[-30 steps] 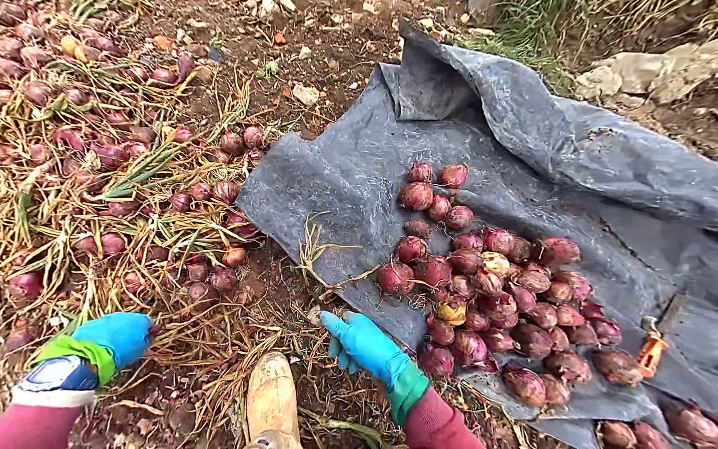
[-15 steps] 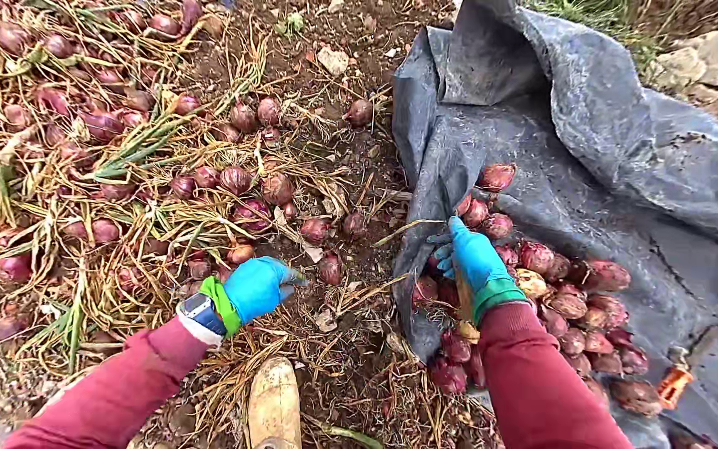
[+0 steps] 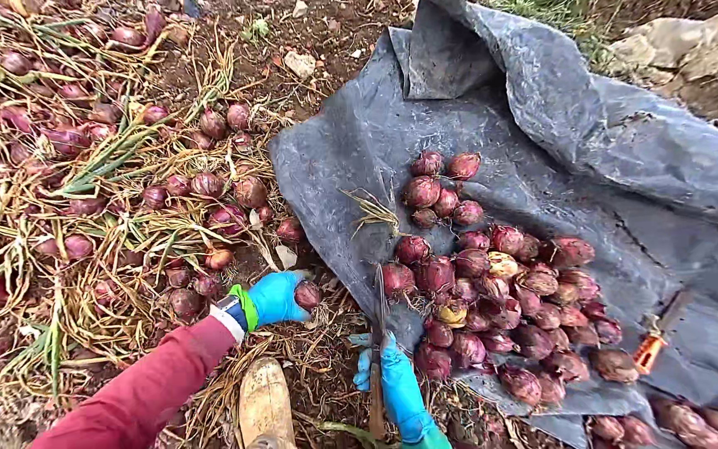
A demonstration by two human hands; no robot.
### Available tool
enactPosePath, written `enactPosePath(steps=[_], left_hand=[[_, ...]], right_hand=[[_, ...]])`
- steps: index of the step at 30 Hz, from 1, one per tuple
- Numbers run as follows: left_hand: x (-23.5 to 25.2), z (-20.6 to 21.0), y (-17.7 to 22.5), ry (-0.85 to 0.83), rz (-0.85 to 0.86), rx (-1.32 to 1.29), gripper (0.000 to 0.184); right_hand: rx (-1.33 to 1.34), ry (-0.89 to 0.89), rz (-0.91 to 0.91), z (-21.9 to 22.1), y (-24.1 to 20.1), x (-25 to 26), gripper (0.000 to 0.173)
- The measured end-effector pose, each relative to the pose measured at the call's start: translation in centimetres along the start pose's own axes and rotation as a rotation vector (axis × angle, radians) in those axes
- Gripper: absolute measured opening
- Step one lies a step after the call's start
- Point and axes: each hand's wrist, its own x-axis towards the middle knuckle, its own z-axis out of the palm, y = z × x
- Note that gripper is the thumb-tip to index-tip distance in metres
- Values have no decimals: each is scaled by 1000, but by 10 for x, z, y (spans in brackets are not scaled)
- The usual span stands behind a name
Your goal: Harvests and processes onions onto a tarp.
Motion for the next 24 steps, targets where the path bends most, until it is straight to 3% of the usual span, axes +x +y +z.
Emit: enactPosePath(steps=[3, 6, 10, 13, 17, 20, 22, 24], left_hand=[[-52, -15, 21, 10, -61, -162, 85], [-78, -30, 45, -9, -54, -163, 85], [-105, -30, 72, -138, 63, -198, 72], [-109, -45, 79, -235, 85, -112, 67], [-86, -57, 64, -158, -84, 325, 71], [-70, -62, 36, 79, -284, 109, 68], [-78, -60, 41, 153, -264, -32, 53], [-88, -54, 70, -9, -116, 79, 43]], right_hand=[[3, -114, 51, 20, 21, -11, 82], [-49, -238, -71, 39, 5, -11, 79], [-127, -208, -305, 58, -38, -8, 69], [-289, -209, -389, 53, -48, -5, 78], [-479, -276, -258, 44, -51, 12, 86], [-353, -194, -225, 44, -52, 19, 92], [-428, -187, -105, 44, -44, 24, 86], [-615, -321, -10, 40, -41, 29, 85]])
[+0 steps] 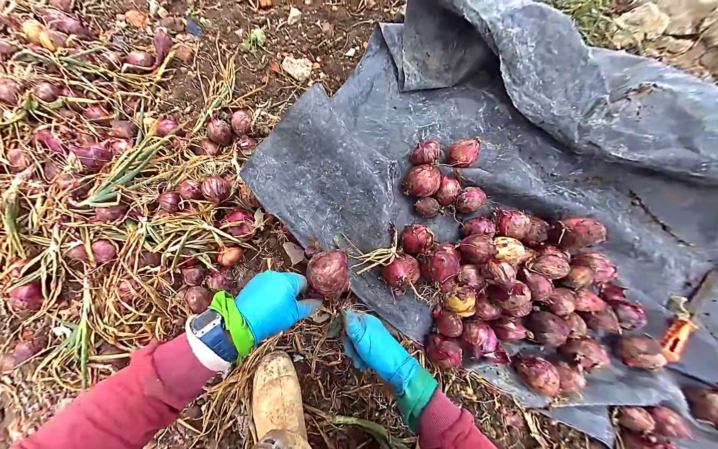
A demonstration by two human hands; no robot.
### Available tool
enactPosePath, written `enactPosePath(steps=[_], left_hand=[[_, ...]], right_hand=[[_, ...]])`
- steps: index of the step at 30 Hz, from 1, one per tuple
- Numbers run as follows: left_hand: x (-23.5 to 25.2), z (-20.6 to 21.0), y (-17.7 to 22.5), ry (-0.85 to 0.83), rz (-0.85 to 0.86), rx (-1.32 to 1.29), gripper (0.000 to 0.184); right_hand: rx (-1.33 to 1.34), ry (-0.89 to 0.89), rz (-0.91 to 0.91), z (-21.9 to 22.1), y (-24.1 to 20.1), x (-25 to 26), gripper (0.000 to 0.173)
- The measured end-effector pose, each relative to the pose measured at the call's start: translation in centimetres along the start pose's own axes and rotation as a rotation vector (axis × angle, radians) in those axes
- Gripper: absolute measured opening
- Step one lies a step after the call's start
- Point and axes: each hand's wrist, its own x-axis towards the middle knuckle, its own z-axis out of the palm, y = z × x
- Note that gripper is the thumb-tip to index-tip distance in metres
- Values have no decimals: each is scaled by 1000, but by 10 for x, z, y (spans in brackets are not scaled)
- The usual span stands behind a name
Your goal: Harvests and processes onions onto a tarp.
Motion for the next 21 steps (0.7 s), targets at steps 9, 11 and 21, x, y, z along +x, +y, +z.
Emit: enactPosePath(steps=[9, 11, 21], left_hand=[[61, -27, -39, 139, -181, 45, 45], [86, -30, -65, 133, -218, -14, 47], [138, -135, 16, 360, 240, 175, 32]], right_hand=[[391, 470, -180, -44, 1, -34, 87], [312, 350, -16, -46, 1, -34, 70], [-219, 298, 402, -92, -53, 48, 77]])
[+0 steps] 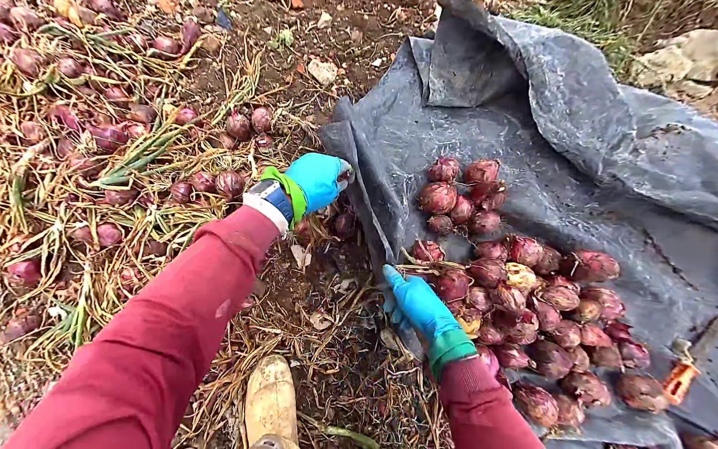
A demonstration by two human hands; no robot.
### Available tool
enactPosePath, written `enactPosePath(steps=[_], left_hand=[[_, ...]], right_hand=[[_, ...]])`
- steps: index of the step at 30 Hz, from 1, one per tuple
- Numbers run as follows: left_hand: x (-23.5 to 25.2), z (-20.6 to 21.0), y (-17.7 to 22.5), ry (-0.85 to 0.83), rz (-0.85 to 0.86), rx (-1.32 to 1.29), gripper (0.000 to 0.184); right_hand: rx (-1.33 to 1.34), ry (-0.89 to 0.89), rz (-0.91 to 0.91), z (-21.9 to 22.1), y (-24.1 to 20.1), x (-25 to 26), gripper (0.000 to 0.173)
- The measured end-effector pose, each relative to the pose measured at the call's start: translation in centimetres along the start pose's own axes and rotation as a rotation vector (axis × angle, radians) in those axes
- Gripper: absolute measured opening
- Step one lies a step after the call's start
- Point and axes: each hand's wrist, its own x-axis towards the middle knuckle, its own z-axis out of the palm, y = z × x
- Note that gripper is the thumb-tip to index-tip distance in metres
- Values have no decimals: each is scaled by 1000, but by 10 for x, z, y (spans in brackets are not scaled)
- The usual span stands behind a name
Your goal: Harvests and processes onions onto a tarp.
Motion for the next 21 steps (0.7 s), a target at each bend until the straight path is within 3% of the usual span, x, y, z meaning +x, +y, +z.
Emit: enactPosePath(steps=[2, 4, 7, 10, 13, 15, 18, 21], left_hand=[[5, 9, -16, -58, -17, 25, 26], [4, 33, -21, -236, -31, 68, 21], [-8, 81, -22, -497, -56, 135, 36], [-39, 139, -54, -402, -43, 155, 54], [-82, 166, -68, -386, -177, 193, 76], [-112, 171, -73, -346, -311, 105, 74], [-148, 167, -75, -297, -430, -84, 74], [-183, 136, -35, -200, -420, -352, 84]], right_hand=[[154, 47, 16, -15, -6, 2, 76], [219, 78, 27, -14, -1, 5, 75], [295, 87, 19, 2, 8, 5, 74], [319, 34, -39, 23, 22, -7, 69], [388, -75, -80, 47, 49, -24, 63], [448, -141, -114, 69, 74, -36, 64], [586, -237, -128, 107, 108, -52, 82], [716, -291, -190, 134, 114, -65, 89]])
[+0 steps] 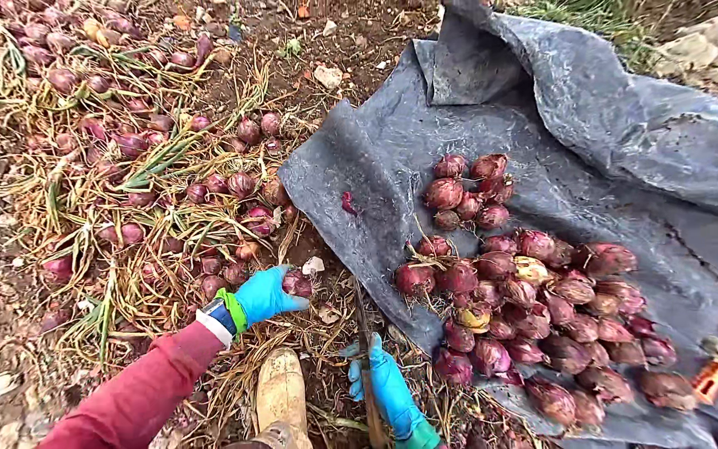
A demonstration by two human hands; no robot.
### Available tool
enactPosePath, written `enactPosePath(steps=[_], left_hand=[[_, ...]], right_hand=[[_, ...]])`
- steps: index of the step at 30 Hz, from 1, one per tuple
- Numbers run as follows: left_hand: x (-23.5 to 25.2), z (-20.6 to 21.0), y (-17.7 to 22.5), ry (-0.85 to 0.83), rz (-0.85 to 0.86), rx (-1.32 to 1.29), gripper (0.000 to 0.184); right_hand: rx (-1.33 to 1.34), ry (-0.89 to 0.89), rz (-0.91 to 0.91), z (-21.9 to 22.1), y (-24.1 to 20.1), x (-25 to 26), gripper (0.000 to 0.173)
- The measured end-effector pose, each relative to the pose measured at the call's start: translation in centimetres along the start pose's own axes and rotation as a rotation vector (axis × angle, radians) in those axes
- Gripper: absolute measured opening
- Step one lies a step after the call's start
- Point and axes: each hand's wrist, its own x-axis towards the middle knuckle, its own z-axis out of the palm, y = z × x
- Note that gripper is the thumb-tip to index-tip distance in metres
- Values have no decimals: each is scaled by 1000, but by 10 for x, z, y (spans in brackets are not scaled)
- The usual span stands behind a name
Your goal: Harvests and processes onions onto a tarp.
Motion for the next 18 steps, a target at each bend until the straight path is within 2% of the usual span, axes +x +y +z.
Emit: enactPosePath(steps=[3, 5, 7, 9, 11, 13, 16, 18], left_hand=[[-37, -4, 49, -46, 97, -92, 90], [-50, 2, 69, -96, 201, -53, 86], [-58, 8, 77, -144, 252, -58, 67], [-60, -1, 81, -202, 270, 71, 42], [-52, -19, 77, -252, 344, 276, 27], [-39, -32, 63, -218, 403, 396, 19], [-23, -42, 47, -53, 312, 236, 17], [-30, -39, 62, -20, 282, 201, 20]], right_hand=[[46, -105, -196, 19, -19, -3, 84], [35, -87, -307, 32, -44, -2, 76], [-9, -14, -389, 34, -64, 0, 75], [-107, 25, -421, 30, -80, 3, 82], [-224, -29, -405, 21, -92, 6, 86], [-289, -124, -349, 9, -99, 8, 86], [-199, -98, -313, -3, -90, 14, 90], [-304, -74, -220, -4, -84, 16, 90]])
